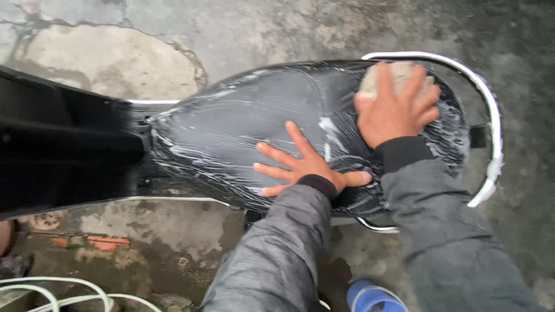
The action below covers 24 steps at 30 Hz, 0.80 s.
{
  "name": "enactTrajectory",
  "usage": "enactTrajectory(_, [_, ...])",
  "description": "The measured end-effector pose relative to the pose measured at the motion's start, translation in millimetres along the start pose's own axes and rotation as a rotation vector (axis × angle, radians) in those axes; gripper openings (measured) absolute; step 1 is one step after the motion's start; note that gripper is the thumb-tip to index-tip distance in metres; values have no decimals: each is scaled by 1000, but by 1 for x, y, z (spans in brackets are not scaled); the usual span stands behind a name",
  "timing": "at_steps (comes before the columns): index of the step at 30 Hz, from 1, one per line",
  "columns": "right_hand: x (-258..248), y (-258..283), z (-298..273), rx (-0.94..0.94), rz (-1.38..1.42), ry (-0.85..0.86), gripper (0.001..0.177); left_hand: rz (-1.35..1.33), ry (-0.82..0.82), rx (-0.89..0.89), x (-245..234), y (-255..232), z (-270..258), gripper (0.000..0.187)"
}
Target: Washing and scrubbing the seat and front panel of a motorcycle with a soapy sponge
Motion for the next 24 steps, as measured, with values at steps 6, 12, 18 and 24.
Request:
enactTrajectory(6, [6,14,14,13,177,132,46,17,15,6,2,0,4,144])
enactTrajectory(12, [22,67,3,-279,100,389,52,1,81,13,-2,7,2,140])
enactTrajectory(18, [36,47,12,-167,-30,158,53,-26,34,48,9,-3,10,137])
enactTrajectory(24, [24,13,21,-110,18,-101,50,-91,6,80,4,-8,8,136])
Point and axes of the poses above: each hand's wrist, its own z-axis towards the middle knuckle, its own x-axis out of the palm, y = z × x, the point moved 8 cm from there along z, towards the middle knuckle, and after that the axes turned 3 degrees about -y, right-handed, at the moved point
